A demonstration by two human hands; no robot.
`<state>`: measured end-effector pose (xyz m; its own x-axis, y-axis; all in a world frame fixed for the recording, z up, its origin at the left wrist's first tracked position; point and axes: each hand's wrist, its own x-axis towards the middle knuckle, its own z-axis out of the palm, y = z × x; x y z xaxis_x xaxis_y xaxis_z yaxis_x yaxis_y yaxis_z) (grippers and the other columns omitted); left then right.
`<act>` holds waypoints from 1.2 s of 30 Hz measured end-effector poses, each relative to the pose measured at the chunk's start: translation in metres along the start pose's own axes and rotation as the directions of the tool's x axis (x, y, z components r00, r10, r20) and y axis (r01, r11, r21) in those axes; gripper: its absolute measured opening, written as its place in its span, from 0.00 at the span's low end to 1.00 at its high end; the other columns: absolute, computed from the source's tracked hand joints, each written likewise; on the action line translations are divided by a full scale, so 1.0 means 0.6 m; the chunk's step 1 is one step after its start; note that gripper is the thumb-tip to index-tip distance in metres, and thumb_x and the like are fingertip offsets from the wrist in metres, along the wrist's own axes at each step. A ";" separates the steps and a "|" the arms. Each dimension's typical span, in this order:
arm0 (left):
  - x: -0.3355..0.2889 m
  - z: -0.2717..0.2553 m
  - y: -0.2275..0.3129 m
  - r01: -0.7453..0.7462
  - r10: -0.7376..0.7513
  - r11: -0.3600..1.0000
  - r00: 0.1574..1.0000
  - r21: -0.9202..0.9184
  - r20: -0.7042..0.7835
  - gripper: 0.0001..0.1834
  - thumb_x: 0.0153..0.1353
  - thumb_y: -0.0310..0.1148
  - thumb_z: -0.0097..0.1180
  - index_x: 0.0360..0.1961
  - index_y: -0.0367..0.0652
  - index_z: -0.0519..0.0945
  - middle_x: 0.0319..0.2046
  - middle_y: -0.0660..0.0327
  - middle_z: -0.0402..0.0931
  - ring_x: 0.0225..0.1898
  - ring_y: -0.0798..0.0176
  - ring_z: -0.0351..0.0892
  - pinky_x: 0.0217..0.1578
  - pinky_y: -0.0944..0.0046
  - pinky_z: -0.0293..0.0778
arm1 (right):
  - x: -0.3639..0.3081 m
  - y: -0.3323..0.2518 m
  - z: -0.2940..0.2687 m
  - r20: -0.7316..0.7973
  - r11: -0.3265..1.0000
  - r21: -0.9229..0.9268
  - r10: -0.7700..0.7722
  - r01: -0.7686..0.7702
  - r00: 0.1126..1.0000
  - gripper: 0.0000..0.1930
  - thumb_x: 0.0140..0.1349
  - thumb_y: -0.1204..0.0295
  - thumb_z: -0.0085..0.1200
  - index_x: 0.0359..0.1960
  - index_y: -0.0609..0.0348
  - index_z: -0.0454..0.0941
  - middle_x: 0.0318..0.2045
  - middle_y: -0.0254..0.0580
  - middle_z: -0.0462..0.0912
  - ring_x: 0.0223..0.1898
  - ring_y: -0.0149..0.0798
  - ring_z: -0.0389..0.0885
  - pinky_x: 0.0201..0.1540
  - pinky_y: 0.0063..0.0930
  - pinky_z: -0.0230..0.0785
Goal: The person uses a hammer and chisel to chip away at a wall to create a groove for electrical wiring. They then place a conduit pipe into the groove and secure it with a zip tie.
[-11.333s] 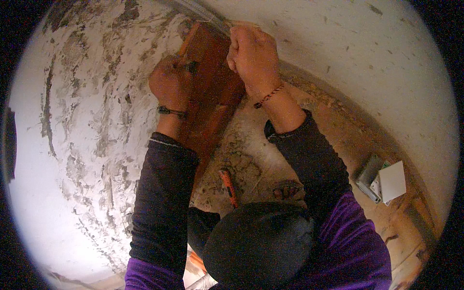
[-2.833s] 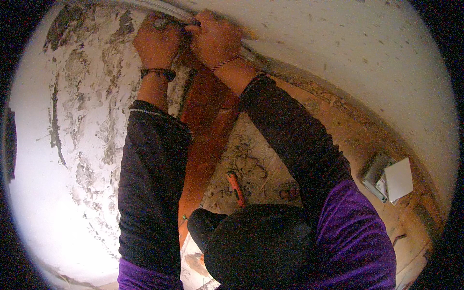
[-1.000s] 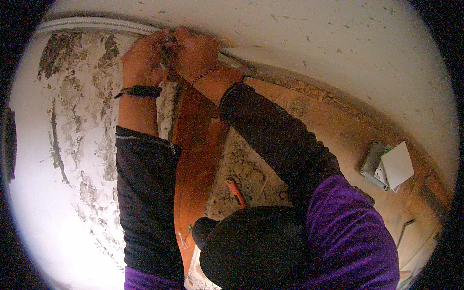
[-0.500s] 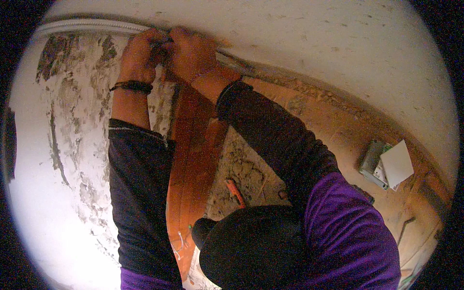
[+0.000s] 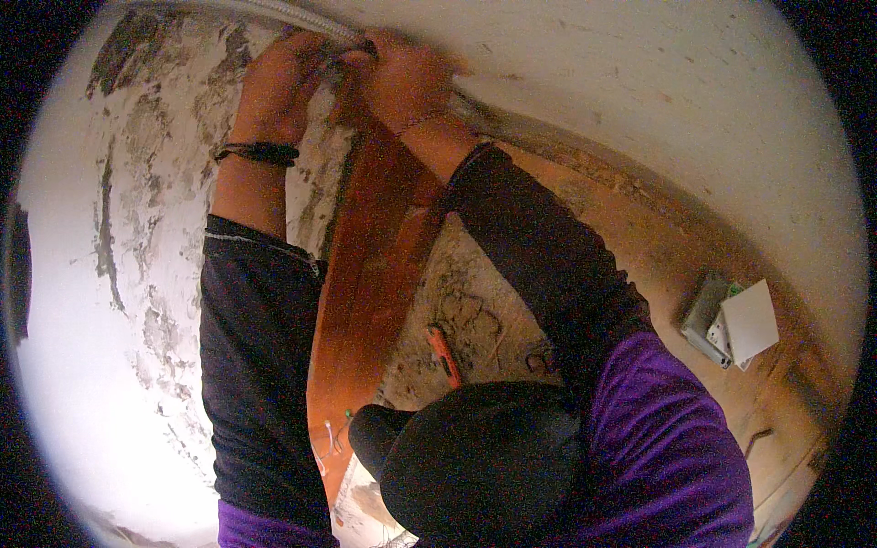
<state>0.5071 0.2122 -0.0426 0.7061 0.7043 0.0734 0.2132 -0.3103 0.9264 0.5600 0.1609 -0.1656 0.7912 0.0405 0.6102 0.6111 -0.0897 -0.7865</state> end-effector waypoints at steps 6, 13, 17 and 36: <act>-0.065 -0.045 -0.017 -0.207 0.262 0.930 0.953 0.302 -0.154 0.14 0.59 0.30 0.55 0.45 0.36 0.76 0.41 0.59 0.77 0.43 0.66 0.75 0.44 0.67 0.71 | -0.020 -0.013 -0.040 0.106 0.978 0.120 0.156 -0.169 0.982 0.18 0.57 0.53 0.52 0.40 0.53 0.79 0.24 0.51 0.81 0.28 0.56 0.80 0.33 0.45 0.72; -0.292 -0.102 -0.012 0.046 0.009 0.849 0.995 0.526 -0.100 0.14 0.59 0.31 0.56 0.44 0.36 0.77 0.39 0.60 0.79 0.41 0.68 0.76 0.45 0.68 0.70 | -0.107 0.003 -0.076 0.272 0.911 0.259 0.250 -0.321 0.929 0.10 0.57 0.66 0.54 0.38 0.54 0.79 0.29 0.45 0.81 0.32 0.46 0.80 0.37 0.36 0.70; -0.428 -0.159 -0.012 0.111 -0.236 0.839 0.956 0.532 0.172 0.15 0.59 0.32 0.55 0.45 0.37 0.76 0.41 0.55 0.78 0.45 0.58 0.76 0.48 0.62 0.70 | -0.177 -0.003 -0.088 0.520 0.887 0.183 0.278 -0.423 0.808 0.08 0.58 0.69 0.53 0.37 0.55 0.78 0.31 0.42 0.81 0.35 0.41 0.80 0.40 0.32 0.70; -0.945 -0.300 0.126 0.736 -0.669 0.564 0.673 0.374 -0.315 0.12 0.50 0.29 0.61 0.37 0.35 0.79 0.36 0.49 0.78 0.39 0.46 0.77 0.41 0.55 0.72 | -0.432 -0.125 -0.070 0.904 0.934 0.251 -0.320 -0.254 -0.284 0.06 0.59 0.72 0.52 0.35 0.60 0.78 0.28 0.39 0.80 0.31 0.32 0.77 0.37 0.26 0.68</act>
<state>0.0011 -0.0955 0.0522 0.1198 0.8827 -0.4543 0.8927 0.1045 0.4384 0.3079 0.1155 -0.2608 -0.3997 0.9166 -0.0076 0.3755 0.1562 -0.9136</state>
